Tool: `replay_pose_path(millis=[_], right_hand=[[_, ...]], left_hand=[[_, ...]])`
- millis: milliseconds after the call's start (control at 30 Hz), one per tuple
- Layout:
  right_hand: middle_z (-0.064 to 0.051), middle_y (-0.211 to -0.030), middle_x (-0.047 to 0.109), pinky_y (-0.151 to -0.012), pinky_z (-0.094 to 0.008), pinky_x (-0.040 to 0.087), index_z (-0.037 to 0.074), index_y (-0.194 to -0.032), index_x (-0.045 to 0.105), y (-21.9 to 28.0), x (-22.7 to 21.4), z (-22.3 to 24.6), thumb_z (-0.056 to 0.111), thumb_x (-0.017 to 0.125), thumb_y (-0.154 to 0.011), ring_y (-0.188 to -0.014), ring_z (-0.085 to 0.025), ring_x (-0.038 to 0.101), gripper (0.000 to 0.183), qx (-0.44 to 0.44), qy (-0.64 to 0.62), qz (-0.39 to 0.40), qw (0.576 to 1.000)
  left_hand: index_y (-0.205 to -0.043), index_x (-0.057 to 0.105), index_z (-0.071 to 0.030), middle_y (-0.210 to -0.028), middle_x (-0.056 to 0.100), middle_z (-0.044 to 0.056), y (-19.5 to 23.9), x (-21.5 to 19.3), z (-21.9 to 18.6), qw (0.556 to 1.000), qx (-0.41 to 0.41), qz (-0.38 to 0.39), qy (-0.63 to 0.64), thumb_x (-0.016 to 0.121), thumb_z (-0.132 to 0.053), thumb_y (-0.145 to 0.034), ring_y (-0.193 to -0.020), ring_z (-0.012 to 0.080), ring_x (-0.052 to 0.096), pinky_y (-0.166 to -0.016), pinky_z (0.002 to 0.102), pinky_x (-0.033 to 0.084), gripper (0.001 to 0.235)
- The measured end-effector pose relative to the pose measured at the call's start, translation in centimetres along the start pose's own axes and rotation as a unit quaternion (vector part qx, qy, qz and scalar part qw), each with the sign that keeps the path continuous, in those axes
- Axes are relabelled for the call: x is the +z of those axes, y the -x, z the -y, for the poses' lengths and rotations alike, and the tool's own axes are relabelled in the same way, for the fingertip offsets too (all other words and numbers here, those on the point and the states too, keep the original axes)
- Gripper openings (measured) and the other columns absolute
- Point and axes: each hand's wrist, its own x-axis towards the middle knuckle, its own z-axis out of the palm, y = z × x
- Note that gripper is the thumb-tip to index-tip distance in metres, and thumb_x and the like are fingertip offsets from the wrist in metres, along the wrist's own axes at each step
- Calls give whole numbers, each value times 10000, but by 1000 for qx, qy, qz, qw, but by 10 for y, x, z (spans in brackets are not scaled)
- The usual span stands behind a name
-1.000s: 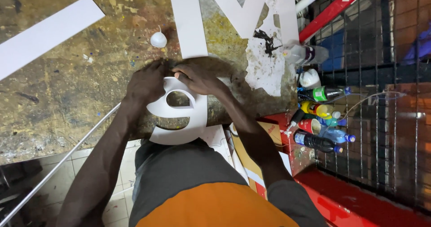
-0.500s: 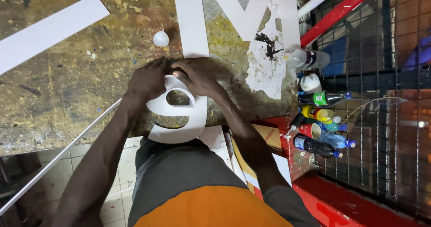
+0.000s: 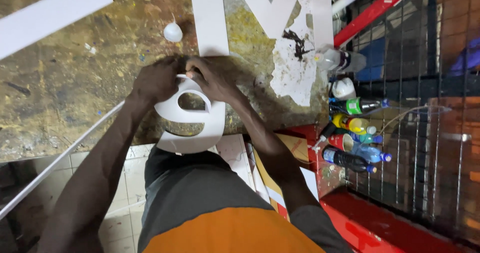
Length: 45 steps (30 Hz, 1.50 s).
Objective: Applying adhesive to the edges of plastic sign letters and attaching side strips to form 3D letters.
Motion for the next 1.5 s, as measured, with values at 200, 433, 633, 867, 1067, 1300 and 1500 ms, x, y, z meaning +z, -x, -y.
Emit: replay_pose_path(millis=[200,433,633,867,1067,1300,1500], right_hand=[[-187,-1122,780,-907,-521,641,111,-1305,674,-1,-17,7,153,694,-1157,-1069,-434,796,155,-15,-42,-25,999],[-277,-1250,778,-1072,-611,634,-24,-1336,735,10,-5,-48,176,574,-1181,-1245,-365,748,300,124,-319,-85,936],[-254,-1174,752,-1049,-684,634,-65,-1309,747,9,-4,-55,67,562,-1116,-1190,-375,765,298,133,-373,-137,908],[-201,-1102,688,-1079,-703,616,-9,-1417,618,11,0,-71,-13,544,-1051,-1113,-315,749,373,134,-392,-155,897],[-178,-1082,662,-971,-554,702,-23,-1271,724,8,-3,-43,113,744,-1089,-1094,-272,720,228,119,-278,-115,946],[-258,-1182,759,-1007,-579,676,1,-1305,757,4,-9,-37,174,695,-1159,-1198,-365,764,235,138,-227,-90,960],[-252,-1144,702,-1051,-669,649,-47,-1326,678,8,1,-65,44,540,-1155,-1175,-391,753,238,161,-355,-142,910]], left_hand=[[-1642,606,-121,-1696,603,156,3,-12,-4,1000,-9,4,3,655,-299,-1066,-1477,434,647,-1101,669,604,605],[-1684,570,-108,-1749,557,166,-3,3,1,1000,-8,-4,9,647,-308,-1081,-1510,459,611,-1116,701,579,640],[-1611,648,-125,-1713,599,157,1,2,3,1000,-9,-17,4,654,-322,-1082,-1479,449,640,-1100,682,592,565],[-1516,703,-126,-1649,645,140,7,-16,-6,1000,-1,-4,-12,662,-324,-1080,-1444,419,668,-1086,644,616,480],[-1527,685,-87,-1659,627,156,3,-11,-4,1000,-5,6,3,658,-344,-1081,-1455,434,654,-1083,670,609,515],[-1525,681,-86,-1639,641,170,-1,-6,2,1000,1,0,-4,660,-319,-1079,-1442,447,665,-1071,666,616,503],[-1489,694,-85,-1613,661,182,5,-6,0,1000,7,-9,9,658,-283,-1092,-1426,455,672,-1046,684,613,445]])
